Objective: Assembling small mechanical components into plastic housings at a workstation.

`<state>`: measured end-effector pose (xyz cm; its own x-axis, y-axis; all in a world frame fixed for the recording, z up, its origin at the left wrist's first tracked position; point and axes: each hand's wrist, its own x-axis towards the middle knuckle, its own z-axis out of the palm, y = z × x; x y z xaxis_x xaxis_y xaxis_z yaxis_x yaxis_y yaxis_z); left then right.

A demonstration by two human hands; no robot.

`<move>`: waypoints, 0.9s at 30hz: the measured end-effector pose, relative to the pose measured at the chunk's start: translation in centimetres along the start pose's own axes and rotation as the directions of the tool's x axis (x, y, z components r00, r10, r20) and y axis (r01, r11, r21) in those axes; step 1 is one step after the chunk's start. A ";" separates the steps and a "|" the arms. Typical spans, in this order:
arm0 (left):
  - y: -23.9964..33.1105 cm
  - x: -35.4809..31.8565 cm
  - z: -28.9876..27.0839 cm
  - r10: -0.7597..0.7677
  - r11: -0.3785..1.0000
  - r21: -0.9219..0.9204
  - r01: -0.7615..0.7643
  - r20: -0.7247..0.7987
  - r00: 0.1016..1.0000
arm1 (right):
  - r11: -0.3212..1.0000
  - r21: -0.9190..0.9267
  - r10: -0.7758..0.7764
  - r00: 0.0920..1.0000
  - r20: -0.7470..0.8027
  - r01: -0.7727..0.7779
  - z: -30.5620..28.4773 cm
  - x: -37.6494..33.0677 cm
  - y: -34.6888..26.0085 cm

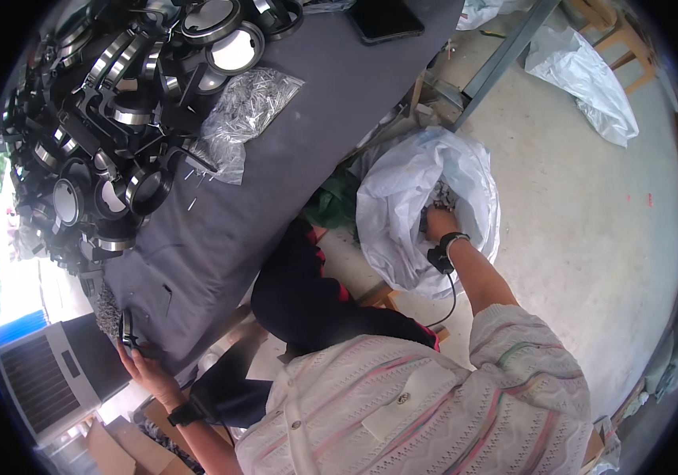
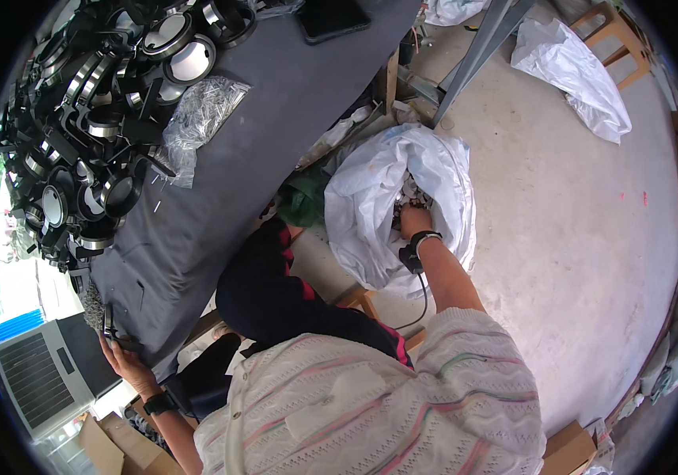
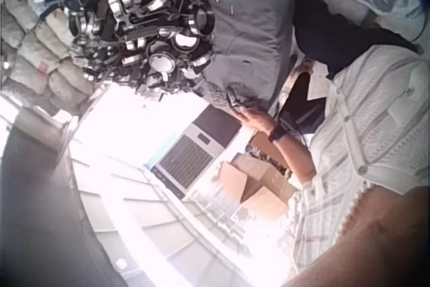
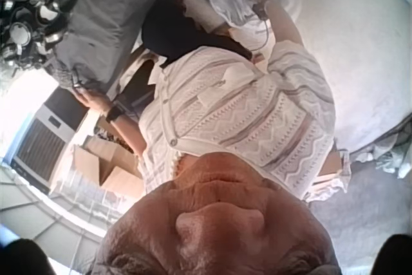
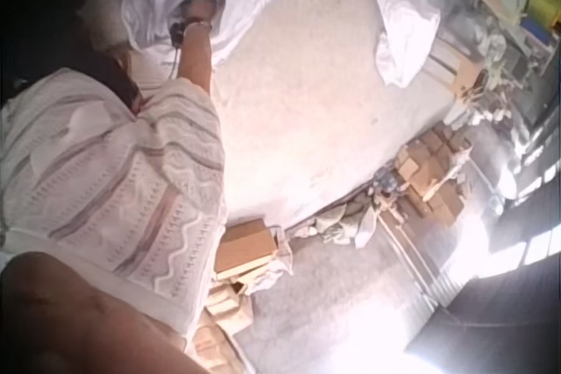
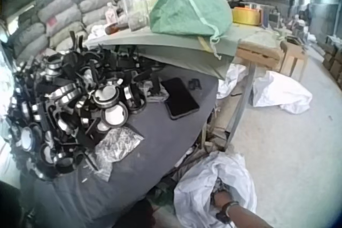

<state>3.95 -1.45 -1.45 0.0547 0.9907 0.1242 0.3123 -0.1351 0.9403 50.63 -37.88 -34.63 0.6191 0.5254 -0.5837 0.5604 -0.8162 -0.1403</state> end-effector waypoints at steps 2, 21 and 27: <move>0.0 0.3 0.2 0.002 1.000 0.014 -0.002 0.005 1.000 | 1.000 -0.015 0.019 0.996 -0.089 -0.020 2.3 1.1 0.4; 1.8 -1.4 0.2 -0.055 0.991 -0.129 0.042 -0.100 0.993 | 0.888 -0.088 -0.460 0.877 -0.141 0.452 21.0 11.1 8.6; 1.7 -0.6 0.2 -0.064 0.987 -0.150 0.055 -0.054 0.997 | 0.834 -0.335 -0.460 0.888 0.018 0.439 21.8 17.7 11.5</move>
<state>4.66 -2.23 -0.03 -0.0164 0.9966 0.0807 0.1693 -0.0767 0.9826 56.07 -43.18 -63.99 0.2819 0.8375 -0.4682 0.9234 -0.3693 -0.1047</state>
